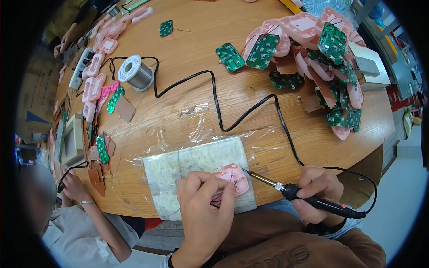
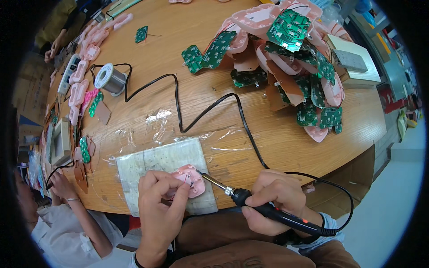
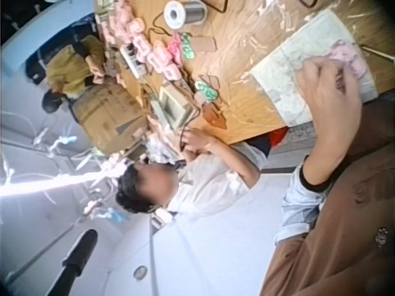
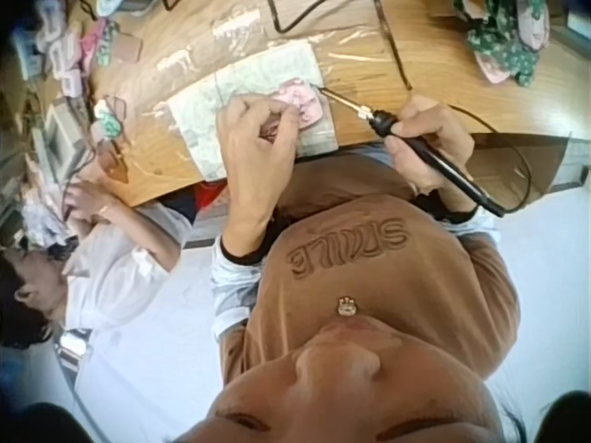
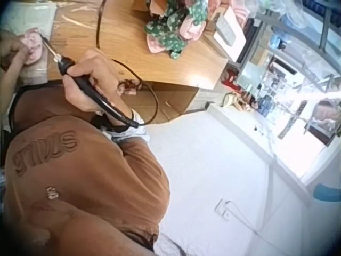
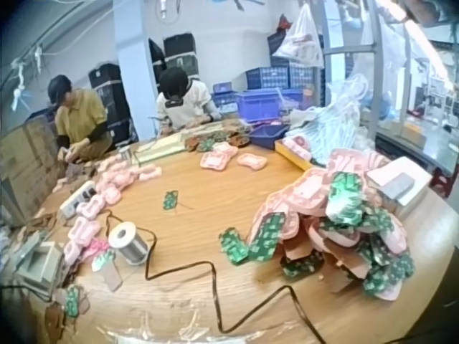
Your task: The person uses a soldering iron to attach small components to pink plastic casings on a workbench. They repeatedly pick up casings, apply solder, and place the finished units into a pile on the right side of the table.
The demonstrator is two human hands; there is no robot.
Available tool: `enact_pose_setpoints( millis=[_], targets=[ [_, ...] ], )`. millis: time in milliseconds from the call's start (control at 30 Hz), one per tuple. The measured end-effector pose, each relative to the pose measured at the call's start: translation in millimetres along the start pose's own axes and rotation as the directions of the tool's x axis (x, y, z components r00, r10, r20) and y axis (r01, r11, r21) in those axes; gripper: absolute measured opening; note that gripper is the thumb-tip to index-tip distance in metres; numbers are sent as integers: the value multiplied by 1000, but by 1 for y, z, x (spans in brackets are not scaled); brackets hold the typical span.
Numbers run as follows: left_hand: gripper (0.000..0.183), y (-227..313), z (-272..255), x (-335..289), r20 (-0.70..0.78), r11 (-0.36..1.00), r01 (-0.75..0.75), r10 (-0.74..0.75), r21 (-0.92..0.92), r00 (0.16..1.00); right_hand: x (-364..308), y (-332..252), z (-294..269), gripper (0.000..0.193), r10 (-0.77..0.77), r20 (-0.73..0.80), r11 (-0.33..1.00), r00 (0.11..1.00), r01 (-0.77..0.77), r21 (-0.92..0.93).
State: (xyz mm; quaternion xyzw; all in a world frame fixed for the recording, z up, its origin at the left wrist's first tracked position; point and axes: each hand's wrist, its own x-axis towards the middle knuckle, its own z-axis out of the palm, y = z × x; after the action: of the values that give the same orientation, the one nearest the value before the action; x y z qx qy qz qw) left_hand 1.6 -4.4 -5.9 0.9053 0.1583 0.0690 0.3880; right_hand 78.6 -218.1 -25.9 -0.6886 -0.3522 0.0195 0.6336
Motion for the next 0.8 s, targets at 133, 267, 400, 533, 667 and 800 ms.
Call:
enact_pose_setpoints(
  millis=[133,267,400,533,667,800],
  targets=[
    [10,1,-4,-4,-29,998,-54,55,24,998,2,1,-2,27,-20,-32,1000,999,20,17],
    [10,2,-3,-4,-44,999,-15,17,42,999,5,0,-4,28,-5,-14,999,1000,4,-35],
    [12,1,4,2,-43,995,-38,42,97,998,8,-2,-2,27,-10,38,999,999,12,-46],
    [10,2,6,6,-53,994,-29,35,101,998,13,-5,1,25,-1,113,999,994,6,-45],
    [11,2,4,7,-43,997,-2,5,73,999,18,-5,5,23,16,140,1000,990,-13,-23],
    [11,1,4,7,-38,998,5,-3,60,999,22,-5,6,23,17,165,1000,986,-18,3]
  ],
)
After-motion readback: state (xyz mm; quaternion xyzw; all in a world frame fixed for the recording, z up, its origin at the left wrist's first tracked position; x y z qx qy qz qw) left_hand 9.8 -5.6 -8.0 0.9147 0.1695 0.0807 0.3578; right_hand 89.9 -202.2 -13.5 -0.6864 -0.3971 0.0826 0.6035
